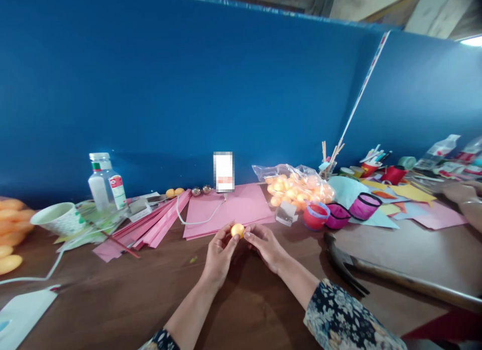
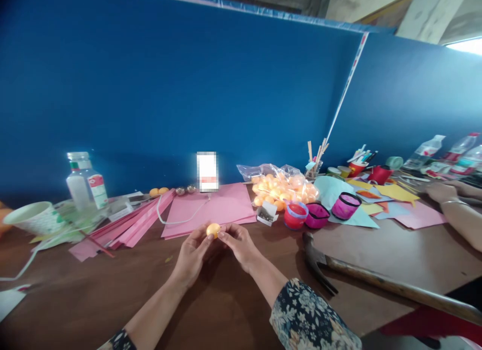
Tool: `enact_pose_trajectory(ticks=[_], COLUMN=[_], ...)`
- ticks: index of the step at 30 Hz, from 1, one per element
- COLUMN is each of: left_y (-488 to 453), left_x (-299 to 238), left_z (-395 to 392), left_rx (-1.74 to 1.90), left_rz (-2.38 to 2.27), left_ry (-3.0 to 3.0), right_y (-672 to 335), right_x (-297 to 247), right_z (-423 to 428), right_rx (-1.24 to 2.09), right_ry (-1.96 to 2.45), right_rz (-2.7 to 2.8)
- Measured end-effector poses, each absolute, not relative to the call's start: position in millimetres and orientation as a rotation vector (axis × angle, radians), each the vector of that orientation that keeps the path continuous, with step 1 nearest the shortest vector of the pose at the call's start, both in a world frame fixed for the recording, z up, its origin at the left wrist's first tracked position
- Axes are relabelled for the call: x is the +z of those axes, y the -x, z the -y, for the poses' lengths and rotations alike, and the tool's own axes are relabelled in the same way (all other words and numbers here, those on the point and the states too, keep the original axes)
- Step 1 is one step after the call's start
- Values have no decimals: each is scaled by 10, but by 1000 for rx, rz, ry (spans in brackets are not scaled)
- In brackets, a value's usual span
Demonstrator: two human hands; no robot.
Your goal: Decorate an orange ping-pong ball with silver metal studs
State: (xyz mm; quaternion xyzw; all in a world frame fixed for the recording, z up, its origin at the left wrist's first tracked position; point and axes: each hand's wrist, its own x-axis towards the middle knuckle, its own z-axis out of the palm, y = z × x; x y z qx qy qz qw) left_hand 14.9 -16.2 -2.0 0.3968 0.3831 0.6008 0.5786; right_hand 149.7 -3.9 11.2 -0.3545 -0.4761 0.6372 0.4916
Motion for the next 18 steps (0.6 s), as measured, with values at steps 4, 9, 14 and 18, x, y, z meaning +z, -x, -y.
enact_pose_trajectory(ticks=[4,9,14,18], left_y=[-144,-157,-158,-146], left_x=[-14,0,1,-2], left_z=[156,161,159,152], left_rx=[1406,1415,1417,1412], left_rz=[-939,-955,-969,-991], left_ry=[-960,-977,-1045,-1103], right_y=[-1499,-1495,-1497,-1502], right_x=[135,137,136,129], right_z=[46,43,42,44], right_rx=[1544,1553,1530,1526], right_ry=[873,873,899,900], right_rz=[1174,1169,1193,1209])
